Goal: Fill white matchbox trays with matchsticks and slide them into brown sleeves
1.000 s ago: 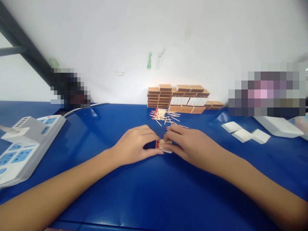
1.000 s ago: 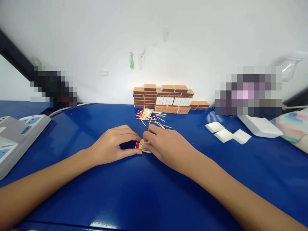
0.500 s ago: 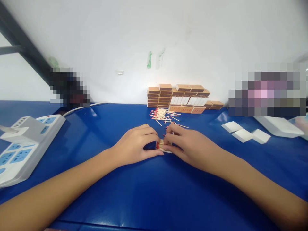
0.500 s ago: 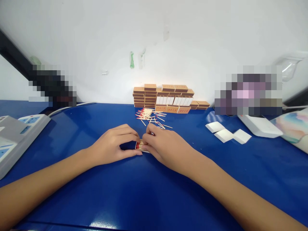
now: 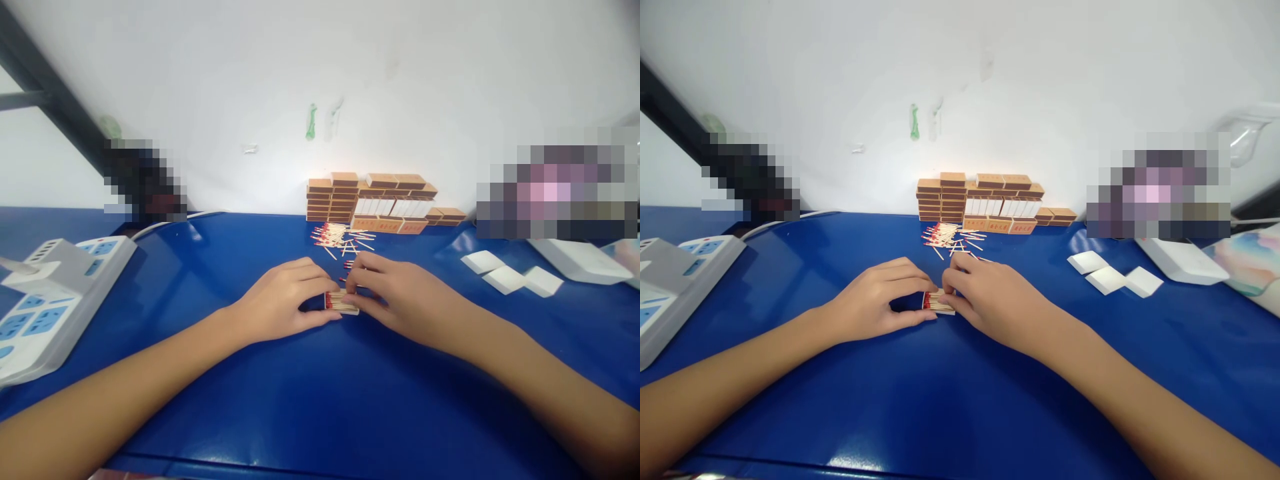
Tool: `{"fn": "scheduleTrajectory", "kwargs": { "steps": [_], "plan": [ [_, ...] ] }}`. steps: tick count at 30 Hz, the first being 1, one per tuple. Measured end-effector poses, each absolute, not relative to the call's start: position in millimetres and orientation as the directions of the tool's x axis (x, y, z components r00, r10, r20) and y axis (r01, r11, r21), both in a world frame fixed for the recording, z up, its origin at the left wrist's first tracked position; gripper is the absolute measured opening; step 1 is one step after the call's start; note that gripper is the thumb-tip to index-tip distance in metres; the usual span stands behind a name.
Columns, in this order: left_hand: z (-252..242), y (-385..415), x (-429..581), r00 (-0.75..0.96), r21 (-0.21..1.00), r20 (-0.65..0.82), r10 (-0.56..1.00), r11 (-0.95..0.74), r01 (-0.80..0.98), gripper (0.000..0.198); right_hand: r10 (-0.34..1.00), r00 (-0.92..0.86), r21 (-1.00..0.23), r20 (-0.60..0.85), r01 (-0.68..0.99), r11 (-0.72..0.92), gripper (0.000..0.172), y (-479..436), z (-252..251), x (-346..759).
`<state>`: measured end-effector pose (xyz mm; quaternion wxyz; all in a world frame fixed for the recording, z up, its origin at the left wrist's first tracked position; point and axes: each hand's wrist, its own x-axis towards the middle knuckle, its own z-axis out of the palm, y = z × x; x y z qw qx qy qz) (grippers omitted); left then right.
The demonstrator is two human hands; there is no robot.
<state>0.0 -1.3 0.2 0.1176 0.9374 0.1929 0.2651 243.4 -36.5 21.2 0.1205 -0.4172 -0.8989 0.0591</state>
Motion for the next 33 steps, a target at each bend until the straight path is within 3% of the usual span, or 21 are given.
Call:
{"fn": "scheduleTrajectory", "kwargs": {
  "steps": [16,33],
  "plan": [
    [2.3,-1.8,-0.2,0.782,0.334,0.439,0.443,-0.888,0.317,0.027,0.739,-0.647,-0.103,0.190,0.735,0.670,0.019,-34.2,17.9,245.0],
    [0.3,-0.7,-1.1,0.796,0.319,0.431,0.425,-0.897,0.306,0.025,0.737,-0.650,-0.108,0.185,0.732,0.673,0.020,-34.8,14.1,241.5]
  ]
}}
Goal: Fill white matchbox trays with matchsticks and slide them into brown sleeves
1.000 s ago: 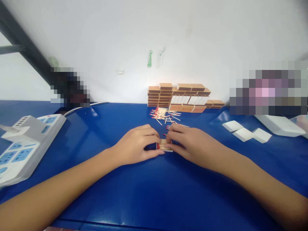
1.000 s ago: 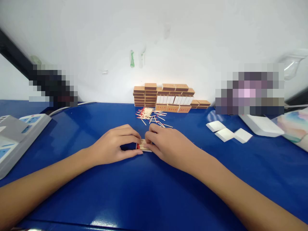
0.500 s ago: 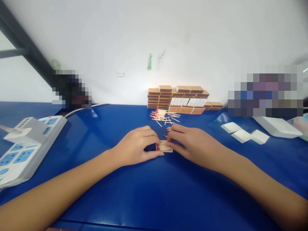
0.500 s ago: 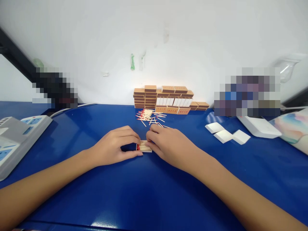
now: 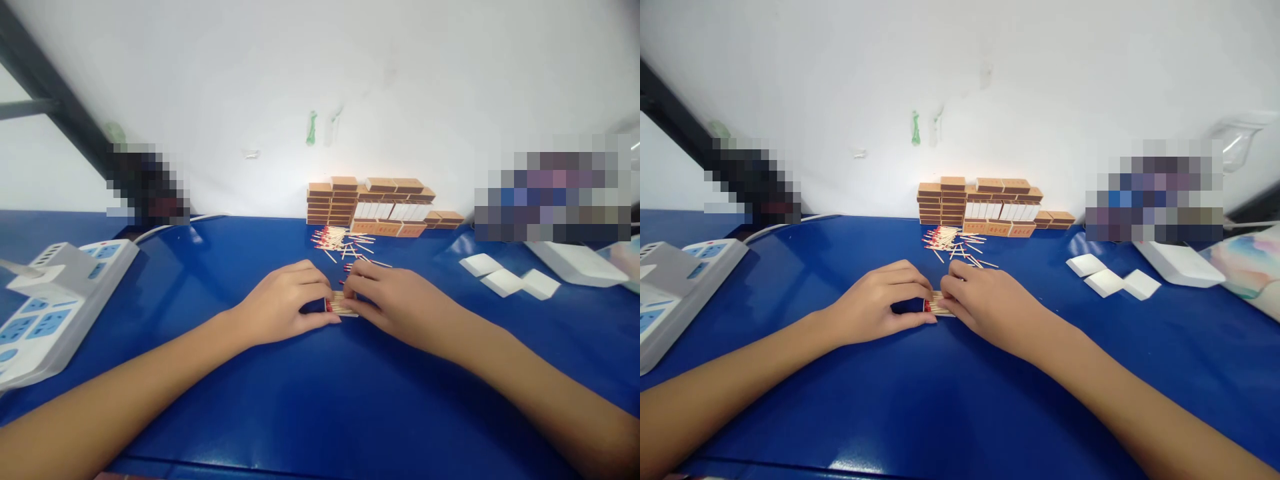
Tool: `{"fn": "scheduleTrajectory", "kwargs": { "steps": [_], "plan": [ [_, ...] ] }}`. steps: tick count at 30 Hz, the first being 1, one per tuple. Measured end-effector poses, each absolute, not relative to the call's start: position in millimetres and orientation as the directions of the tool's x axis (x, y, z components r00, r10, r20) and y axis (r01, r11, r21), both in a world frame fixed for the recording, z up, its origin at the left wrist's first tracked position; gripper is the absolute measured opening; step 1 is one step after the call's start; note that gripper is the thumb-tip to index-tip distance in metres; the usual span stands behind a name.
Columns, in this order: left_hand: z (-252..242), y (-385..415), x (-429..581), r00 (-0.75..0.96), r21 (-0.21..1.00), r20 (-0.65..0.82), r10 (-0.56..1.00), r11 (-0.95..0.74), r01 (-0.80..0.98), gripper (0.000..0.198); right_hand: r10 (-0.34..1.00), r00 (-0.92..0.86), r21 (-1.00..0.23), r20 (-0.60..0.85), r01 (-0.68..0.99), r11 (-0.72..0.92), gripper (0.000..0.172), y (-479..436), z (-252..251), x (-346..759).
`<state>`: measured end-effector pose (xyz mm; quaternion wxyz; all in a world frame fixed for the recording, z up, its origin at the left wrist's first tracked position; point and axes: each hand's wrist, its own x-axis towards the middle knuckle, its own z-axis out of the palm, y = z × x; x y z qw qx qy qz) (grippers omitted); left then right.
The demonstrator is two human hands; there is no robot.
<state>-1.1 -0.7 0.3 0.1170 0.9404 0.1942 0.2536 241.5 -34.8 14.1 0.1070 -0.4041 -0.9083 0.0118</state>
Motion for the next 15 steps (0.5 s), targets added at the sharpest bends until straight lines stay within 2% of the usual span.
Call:
{"fn": "scheduleTrajectory", "kwargs": {
  "steps": [6,11,15],
  "plan": [
    [3.1,-1.6,-1.9,0.753,0.317,0.477,0.454,-0.888,0.334,0.030,0.779,-0.533,-0.120,0.330,0.795,0.595,0.017,-19.9,33.9,272.1],
    [1.6,-2.2,-1.9,0.751,0.297,0.482,0.451,-0.891,0.344,0.035,0.828,-0.533,-0.268,0.177,0.783,0.561,0.014,-9.7,35.9,284.7],
    [0.7,-2.7,-2.3,0.756,0.294,0.484,0.441,-0.895,0.335,0.038,0.820,-0.555,-0.345,0.139,0.749,0.566,0.014,-12.4,25.8,270.1]
  ]
}}
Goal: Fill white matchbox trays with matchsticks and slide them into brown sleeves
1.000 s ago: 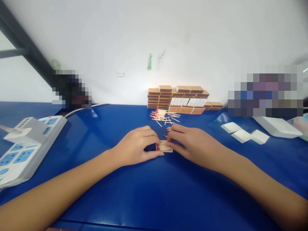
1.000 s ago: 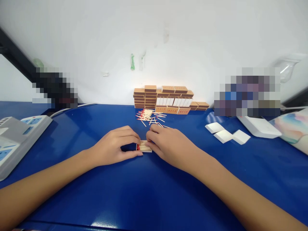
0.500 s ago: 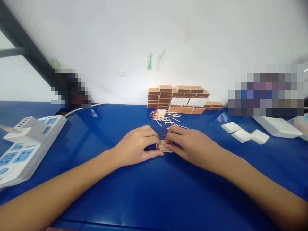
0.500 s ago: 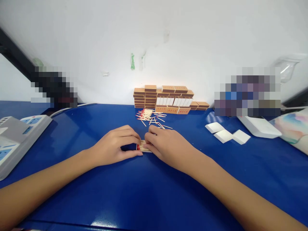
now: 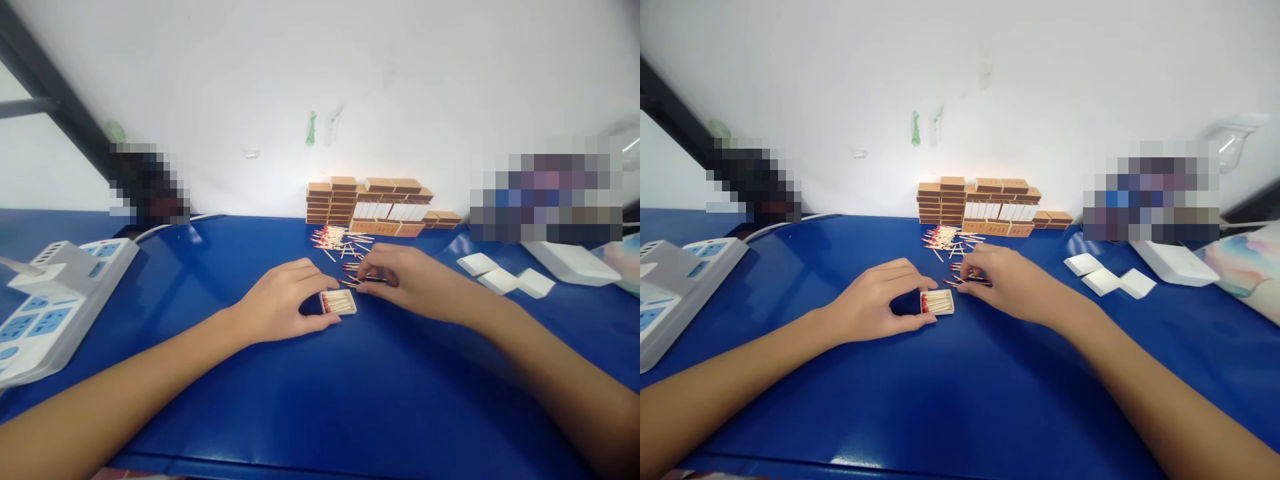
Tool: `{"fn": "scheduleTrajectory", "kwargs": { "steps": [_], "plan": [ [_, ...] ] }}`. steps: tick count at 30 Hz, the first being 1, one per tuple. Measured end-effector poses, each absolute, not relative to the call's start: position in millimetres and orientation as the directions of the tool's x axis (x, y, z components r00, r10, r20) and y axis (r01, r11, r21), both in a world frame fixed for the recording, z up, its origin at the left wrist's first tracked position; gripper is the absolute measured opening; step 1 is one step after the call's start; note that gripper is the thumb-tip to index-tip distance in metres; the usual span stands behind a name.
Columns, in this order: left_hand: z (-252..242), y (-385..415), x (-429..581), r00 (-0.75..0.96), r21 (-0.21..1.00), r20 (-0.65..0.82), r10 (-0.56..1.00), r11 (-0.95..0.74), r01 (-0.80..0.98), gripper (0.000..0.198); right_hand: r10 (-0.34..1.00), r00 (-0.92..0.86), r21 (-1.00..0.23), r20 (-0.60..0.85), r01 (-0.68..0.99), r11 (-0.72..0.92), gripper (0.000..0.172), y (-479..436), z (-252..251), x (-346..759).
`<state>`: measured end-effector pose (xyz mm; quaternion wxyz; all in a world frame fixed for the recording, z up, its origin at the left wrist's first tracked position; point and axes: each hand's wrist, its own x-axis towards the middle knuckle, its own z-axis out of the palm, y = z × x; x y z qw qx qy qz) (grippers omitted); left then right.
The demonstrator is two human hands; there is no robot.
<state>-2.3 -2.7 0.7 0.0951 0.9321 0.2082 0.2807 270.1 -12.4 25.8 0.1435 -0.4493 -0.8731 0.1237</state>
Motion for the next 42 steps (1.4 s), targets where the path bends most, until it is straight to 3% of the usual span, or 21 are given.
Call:
{"fn": "scheduleTrajectory", "kwargs": {
  "steps": [4,9,15,21,23,34,39,42],
  "plan": [
    [0.7,-2.5,-3.1,0.758,0.294,0.478,0.444,-0.894,0.338,0.040,0.824,-0.554,-0.367,0.121,0.746,0.555,0.019,-14.3,15.1,259.1],
    [0.0,-2.6,-2.7,0.757,0.291,0.464,0.460,-0.886,0.360,0.043,0.841,-0.531,-0.302,0.106,0.789,0.536,0.020,-13.4,15.1,263.4],
    [-0.7,-3.3,-2.7,0.743,0.298,0.426,0.517,-0.855,0.424,0.054,0.823,-0.532,-0.298,0.198,0.767,0.568,0.016,-26.1,29.9,258.6],
    [-0.6,-3.3,-1.6,0.741,0.315,0.408,0.533,-0.844,0.433,0.056,0.774,-0.614,-0.043,0.156,0.778,0.627,0.015,-36.0,14.4,236.3],
    [-1.1,-3.3,-1.2,0.745,0.309,0.401,0.533,-0.844,0.438,0.056,0.762,-0.623,-0.017,0.179,0.772,0.635,0.017,-35.7,10.5,234.9],
    [-2.1,-2.4,-2.9,0.742,0.318,0.401,0.538,-0.841,0.438,0.055,0.768,-0.590,-0.281,0.250,0.714,0.641,0.014,-35.8,11.4,234.0],
    [-2.1,-3.5,-2.3,0.736,0.300,0.427,0.526,-0.850,0.433,0.057,0.817,-0.471,-0.262,0.334,0.786,0.560,0.014,-21.1,25.3,261.5],
    [-0.9,-3.1,-2.1,0.726,0.298,0.474,0.498,-0.867,0.400,0.051,0.837,-0.485,-0.288,0.254,0.788,0.544,0.016,-13.5,30.0,274.7]
  ]
}}
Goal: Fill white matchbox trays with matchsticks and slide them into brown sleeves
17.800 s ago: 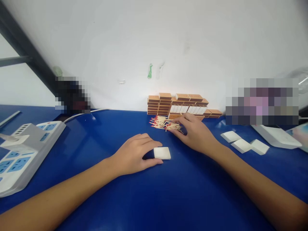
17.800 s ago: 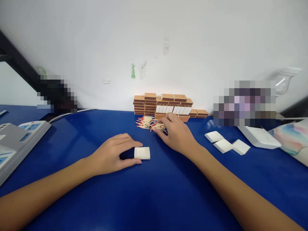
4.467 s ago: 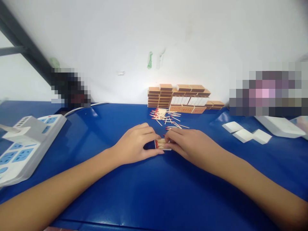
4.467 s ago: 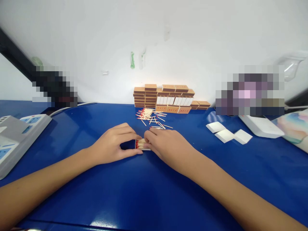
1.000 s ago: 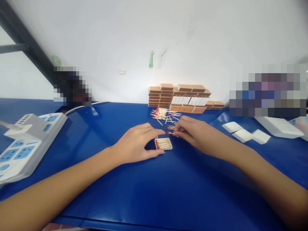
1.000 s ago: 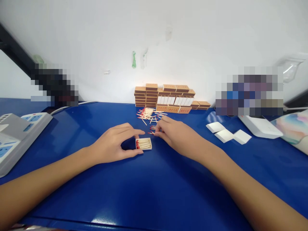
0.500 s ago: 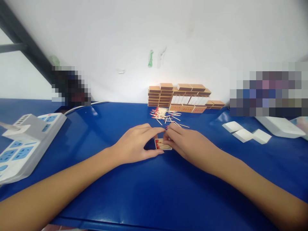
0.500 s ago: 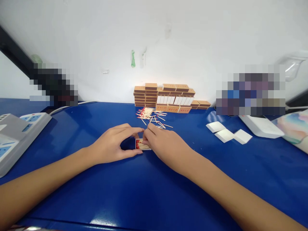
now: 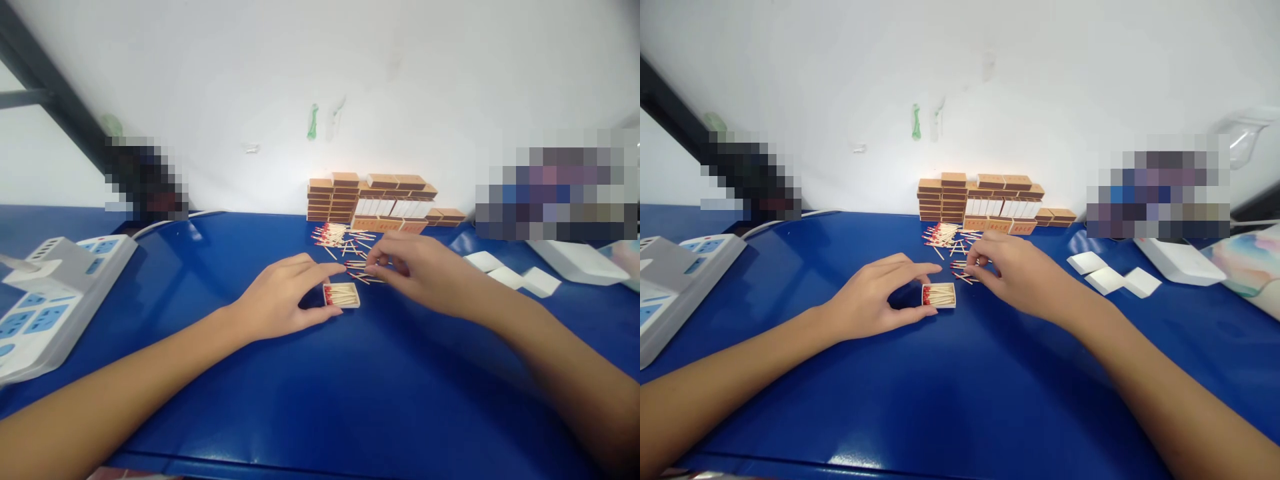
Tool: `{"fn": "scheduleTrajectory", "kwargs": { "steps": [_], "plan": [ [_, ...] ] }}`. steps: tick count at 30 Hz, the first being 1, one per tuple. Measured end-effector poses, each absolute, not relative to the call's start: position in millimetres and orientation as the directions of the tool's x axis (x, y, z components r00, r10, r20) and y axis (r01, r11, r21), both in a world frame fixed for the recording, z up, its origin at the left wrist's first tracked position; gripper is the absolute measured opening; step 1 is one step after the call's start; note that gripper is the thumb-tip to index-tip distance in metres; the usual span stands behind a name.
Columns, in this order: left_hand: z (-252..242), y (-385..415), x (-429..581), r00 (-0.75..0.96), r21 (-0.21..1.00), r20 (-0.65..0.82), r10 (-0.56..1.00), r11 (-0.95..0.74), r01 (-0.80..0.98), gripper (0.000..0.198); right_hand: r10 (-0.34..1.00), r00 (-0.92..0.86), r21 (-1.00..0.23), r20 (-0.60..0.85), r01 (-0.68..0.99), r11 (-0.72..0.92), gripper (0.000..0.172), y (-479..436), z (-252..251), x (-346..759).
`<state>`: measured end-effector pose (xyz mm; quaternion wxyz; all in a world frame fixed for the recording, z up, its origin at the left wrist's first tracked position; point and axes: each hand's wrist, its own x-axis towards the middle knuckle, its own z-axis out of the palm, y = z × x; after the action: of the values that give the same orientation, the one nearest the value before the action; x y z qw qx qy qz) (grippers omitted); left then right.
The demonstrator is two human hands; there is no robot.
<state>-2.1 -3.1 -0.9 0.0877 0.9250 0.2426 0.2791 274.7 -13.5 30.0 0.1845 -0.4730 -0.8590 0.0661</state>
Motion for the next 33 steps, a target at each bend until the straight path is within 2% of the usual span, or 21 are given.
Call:
{"fn": "scheduleTrajectory", "kwargs": {
  "steps": [3,6,21,27,33],
  "plan": [
    [-0.2,-1.6,-2.3,0.763,0.292,0.472,0.442,-0.895,0.338,0.028,0.850,-0.497,-0.321,0.175,0.787,0.527,0.016,-11.8,27.7,275.7],
    [-0.9,-0.1,-2.6,0.783,0.298,0.452,0.427,-0.900,0.319,0.023,0.858,-0.492,-0.322,0.150,0.796,0.513,0.013,-12.2,20.4,270.5],
    [-1.5,-0.4,-2.2,0.777,0.313,0.461,0.429,-0.898,0.310,0.021,0.893,-0.442,-0.299,0.091,0.843,0.448,0.018,-11.3,15.2,268.9],
    [-0.4,-2.1,-1.6,0.765,0.318,0.421,0.487,-0.869,0.379,0.025,0.852,-0.506,-0.340,0.133,0.784,0.519,0.016,-24.9,25.0,257.2],
    [-1.2,-3.1,-2.8,0.734,0.351,0.366,0.572,-0.816,0.460,0.041,0.792,-0.587,-0.189,0.167,0.770,0.610,0.014,-36.9,14.8,235.1]
  ]
}}
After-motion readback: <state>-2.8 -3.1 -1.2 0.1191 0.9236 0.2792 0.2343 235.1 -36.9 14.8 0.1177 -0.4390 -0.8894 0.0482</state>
